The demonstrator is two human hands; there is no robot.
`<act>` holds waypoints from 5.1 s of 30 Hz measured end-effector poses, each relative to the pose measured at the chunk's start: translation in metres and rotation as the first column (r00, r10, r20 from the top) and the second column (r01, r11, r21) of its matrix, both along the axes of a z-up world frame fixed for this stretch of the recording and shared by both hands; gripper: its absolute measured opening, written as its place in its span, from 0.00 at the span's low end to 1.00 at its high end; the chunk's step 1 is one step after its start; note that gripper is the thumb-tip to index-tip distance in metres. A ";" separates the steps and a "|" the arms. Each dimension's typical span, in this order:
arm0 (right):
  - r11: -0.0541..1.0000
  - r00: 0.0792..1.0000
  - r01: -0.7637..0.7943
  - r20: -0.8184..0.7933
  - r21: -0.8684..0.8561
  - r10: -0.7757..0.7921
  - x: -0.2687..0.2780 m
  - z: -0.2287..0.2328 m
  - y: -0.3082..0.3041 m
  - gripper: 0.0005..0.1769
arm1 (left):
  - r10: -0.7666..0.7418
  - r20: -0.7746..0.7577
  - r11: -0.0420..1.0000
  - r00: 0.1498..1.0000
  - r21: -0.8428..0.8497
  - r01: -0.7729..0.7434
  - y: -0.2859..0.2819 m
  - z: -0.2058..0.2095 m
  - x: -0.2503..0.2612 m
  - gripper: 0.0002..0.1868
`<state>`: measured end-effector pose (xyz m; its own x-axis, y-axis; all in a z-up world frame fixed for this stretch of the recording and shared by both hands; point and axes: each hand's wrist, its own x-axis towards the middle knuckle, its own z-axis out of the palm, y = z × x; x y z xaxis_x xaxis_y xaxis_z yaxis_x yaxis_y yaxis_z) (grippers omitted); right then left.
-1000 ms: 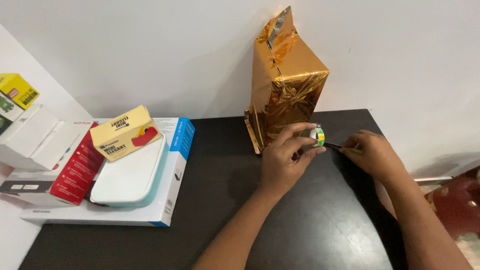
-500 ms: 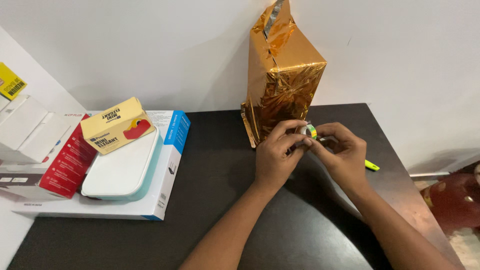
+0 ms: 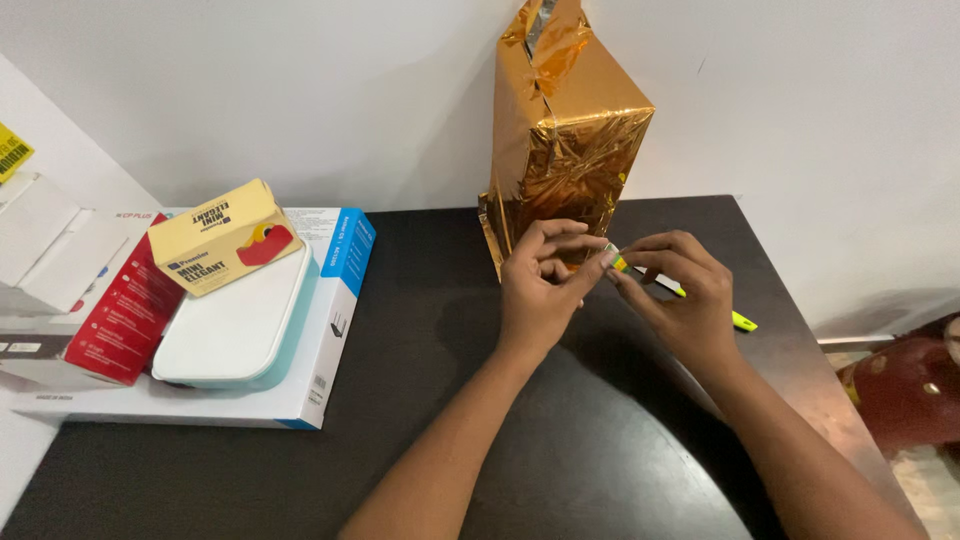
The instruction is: The person wraps a rectangular box with gold foil paper, folding the edges and securing them with clear tape. They use a small knife to cut the tape and smooth the foil over the box's surfaces.
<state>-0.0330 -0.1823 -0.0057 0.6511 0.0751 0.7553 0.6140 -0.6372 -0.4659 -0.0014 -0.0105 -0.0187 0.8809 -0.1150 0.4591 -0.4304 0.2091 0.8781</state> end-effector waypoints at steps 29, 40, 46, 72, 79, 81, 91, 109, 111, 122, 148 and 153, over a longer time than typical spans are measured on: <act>0.869 0.810 -0.448 -0.316 0.209 0.493 0.035 0.055 0.167 0.11 | 0.416 0.052 0.901 0.908 0.115 -0.419 0.163 0.079 -0.032 0.12; 0.776 0.492 -0.552 -0.633 0.305 0.598 0.026 0.047 0.254 0.23 | 0.592 -0.071 0.768 0.803 0.352 -0.536 0.268 0.088 -0.065 0.16; 0.833 0.382 -0.481 -0.790 0.274 0.480 0.019 0.049 0.269 0.29 | 0.614 -0.093 0.698 0.784 0.526 -0.485 0.283 0.082 -0.068 0.17; 0.879 0.920 -0.099 -0.293 0.467 0.260 0.005 0.021 0.167 0.20 | 0.581 0.331 0.409 0.744 0.672 -0.618 0.200 0.099 -0.089 0.14; 0.937 0.979 0.151 0.087 0.316 -0.187 0.033 -0.017 0.051 0.26 | 0.348 0.367 0.787 0.863 0.386 -0.481 0.087 0.051 -0.017 0.44; 0.940 0.978 0.186 0.038 0.286 -0.205 0.038 -0.029 0.038 0.34 | 0.371 0.392 0.778 0.842 0.364 -0.512 0.069 0.027 0.008 0.56; 0.978 0.982 0.042 -0.190 0.204 -0.003 0.049 -0.032 0.060 0.59 | 0.307 0.255 0.755 0.917 0.521 -0.398 0.036 -0.030 0.033 0.65; 0.918 0.968 0.221 -0.185 0.330 -0.167 0.045 -0.019 0.058 0.68 | 0.245 0.176 0.739 0.953 0.602 -0.301 0.027 -0.016 0.015 0.51; 0.924 0.977 0.186 -0.158 0.333 -0.140 0.045 -0.020 0.055 0.68 | 0.262 0.198 0.768 0.944 0.549 -0.328 0.029 -0.019 0.018 0.48; 0.773 0.720 -0.254 -0.420 0.581 0.552 0.066 -0.029 -0.023 0.54 | 0.285 0.124 0.925 0.950 0.223 -0.307 0.071 -0.014 0.044 0.56; 0.887 0.989 -0.132 0.120 0.442 0.088 0.026 0.026 0.022 0.32 | 0.059 0.232 0.981 0.971 0.168 -0.099 0.057 0.011 0.013 0.67; 0.996 0.978 0.056 0.196 0.072 -0.069 0.014 0.108 0.040 0.28 | 0.060 0.183 0.989 0.981 0.123 -0.084 0.055 0.016 0.014 0.66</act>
<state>-0.0191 -0.1424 0.1020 0.4902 -0.0148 0.8715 0.6580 -0.6495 -0.3811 0.0125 0.0449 -0.0025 0.7944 -0.1232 0.5948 -0.5921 0.0614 0.8035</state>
